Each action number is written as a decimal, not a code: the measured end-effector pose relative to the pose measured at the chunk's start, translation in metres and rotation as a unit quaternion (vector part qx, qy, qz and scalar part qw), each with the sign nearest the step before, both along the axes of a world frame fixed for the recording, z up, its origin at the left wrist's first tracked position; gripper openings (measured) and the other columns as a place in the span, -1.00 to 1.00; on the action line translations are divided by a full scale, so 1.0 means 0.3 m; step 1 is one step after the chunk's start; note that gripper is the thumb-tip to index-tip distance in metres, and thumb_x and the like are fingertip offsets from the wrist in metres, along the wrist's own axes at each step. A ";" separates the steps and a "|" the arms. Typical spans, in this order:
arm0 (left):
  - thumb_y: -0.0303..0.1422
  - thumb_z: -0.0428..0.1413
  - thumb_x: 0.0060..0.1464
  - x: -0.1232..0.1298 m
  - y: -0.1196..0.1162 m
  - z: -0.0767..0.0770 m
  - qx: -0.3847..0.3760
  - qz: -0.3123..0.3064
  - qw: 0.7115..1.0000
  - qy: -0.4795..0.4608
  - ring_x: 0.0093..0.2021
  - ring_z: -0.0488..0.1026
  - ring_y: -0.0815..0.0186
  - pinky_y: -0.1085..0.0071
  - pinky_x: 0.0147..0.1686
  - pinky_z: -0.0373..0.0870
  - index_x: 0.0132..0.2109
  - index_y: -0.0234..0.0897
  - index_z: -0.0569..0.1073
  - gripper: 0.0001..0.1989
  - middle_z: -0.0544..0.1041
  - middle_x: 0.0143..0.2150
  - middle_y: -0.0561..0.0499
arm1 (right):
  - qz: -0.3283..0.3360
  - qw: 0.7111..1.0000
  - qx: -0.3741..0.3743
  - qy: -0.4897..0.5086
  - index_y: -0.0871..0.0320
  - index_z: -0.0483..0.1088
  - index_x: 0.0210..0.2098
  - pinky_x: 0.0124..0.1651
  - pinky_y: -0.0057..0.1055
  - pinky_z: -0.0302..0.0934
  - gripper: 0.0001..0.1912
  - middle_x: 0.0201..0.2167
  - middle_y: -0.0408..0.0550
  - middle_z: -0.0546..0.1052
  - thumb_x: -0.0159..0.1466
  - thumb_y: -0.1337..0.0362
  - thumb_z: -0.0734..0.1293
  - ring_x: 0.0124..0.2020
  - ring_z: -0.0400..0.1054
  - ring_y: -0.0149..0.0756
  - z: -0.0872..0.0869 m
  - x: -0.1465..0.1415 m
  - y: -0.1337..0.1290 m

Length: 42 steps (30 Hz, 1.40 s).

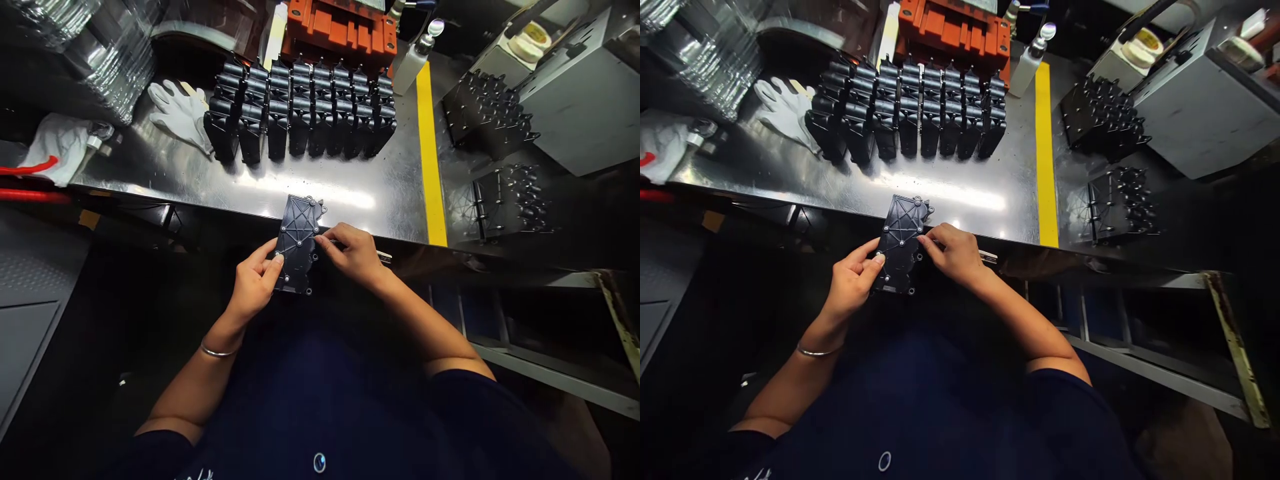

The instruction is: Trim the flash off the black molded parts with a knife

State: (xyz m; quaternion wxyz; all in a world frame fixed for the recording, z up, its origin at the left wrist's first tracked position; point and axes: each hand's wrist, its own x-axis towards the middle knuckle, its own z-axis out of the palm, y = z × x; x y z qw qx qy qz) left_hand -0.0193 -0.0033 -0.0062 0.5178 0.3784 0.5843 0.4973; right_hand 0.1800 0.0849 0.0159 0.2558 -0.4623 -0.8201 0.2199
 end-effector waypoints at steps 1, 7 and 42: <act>-0.20 0.21 0.09 -0.006 0.000 0.002 0.000 0.001 1.000 -0.006 -0.68 0.08 0.51 0.54 -0.65 0.04 0.16 -0.48 0.48 -0.44 0.25 -0.69 0.20 | -0.005 0.999 -0.017 0.033 0.15 0.46 -0.44 -0.36 -0.45 0.18 -0.68 -0.48 -0.10 0.53 0.33 0.08 0.30 -0.45 0.37 -0.39 0.005 0.005 0.008; -0.23 0.28 0.01 -0.110 -0.034 0.061 -0.083 -0.195 0.971 -0.111 -0.56 0.36 0.41 0.51 -0.57 0.24 0.08 -0.35 0.57 -0.52 0.55 -0.48 0.02 | -0.132 0.947 -0.215 0.196 0.19 0.48 -0.19 -0.39 -0.47 0.21 -0.53 -0.34 -0.10 0.54 0.11 -0.06 0.45 -0.46 0.30 -0.46 0.033 0.075 0.022; -0.13 0.28 0.07 -0.013 -0.054 -0.111 0.315 0.139 0.938 -0.033 0.15 0.50 0.11 -0.02 0.21 0.36 -0.09 -0.09 0.49 -0.71 0.56 0.10 -0.01 | 0.062 0.947 -0.082 0.305 0.06 0.50 0.07 -0.30 -0.45 0.32 -0.68 -0.39 -0.10 0.51 0.37 0.22 0.30 -0.38 0.38 -0.43 -0.064 -0.091 -0.312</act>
